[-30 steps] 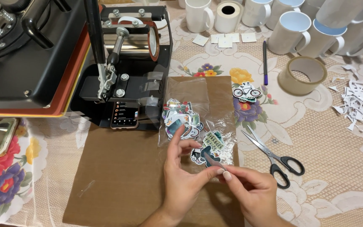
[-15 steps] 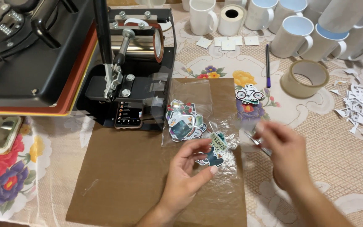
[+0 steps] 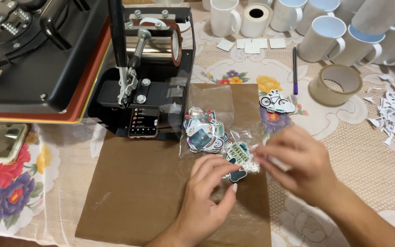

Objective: The person is preparing stickers by cutting small pieces of clear tape with scissors and applying them to each sticker.

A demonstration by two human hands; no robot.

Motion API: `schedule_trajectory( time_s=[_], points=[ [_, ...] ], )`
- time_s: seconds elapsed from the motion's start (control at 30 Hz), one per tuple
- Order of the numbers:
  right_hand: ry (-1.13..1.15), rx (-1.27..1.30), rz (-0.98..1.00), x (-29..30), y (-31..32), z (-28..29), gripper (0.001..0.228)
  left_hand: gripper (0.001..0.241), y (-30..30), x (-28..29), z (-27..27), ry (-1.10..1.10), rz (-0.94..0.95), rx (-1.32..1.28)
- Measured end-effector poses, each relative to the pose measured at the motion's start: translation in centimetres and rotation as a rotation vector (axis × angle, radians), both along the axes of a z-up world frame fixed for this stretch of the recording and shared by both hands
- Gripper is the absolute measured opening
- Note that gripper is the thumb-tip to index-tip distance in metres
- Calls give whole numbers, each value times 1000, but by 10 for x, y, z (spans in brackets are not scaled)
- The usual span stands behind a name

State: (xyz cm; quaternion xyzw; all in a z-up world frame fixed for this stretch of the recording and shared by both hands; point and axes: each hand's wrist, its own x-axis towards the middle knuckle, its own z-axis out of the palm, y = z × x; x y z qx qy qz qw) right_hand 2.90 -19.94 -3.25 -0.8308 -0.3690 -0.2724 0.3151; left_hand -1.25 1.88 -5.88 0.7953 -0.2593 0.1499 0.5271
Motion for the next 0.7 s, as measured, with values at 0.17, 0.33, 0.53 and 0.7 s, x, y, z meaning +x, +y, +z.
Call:
schedule_trajectory(
  time_s=[0.17,0.33,0.53,0.7],
  points=[
    [-306,-247,-9,-25,7,14,15,26,-1,-8,-4,-325,148,241],
    [-417,-334,-7,-31,5,12,17,25,-2,-13,3,-456,203,292],
    [-473,-238,-61,-38,11,11,12,26,-3,-13,1,-438,230,252],
    [-276,15,-194,-40,2,-23,9,39,8,2,-29,-130,-52,305]
  ],
)
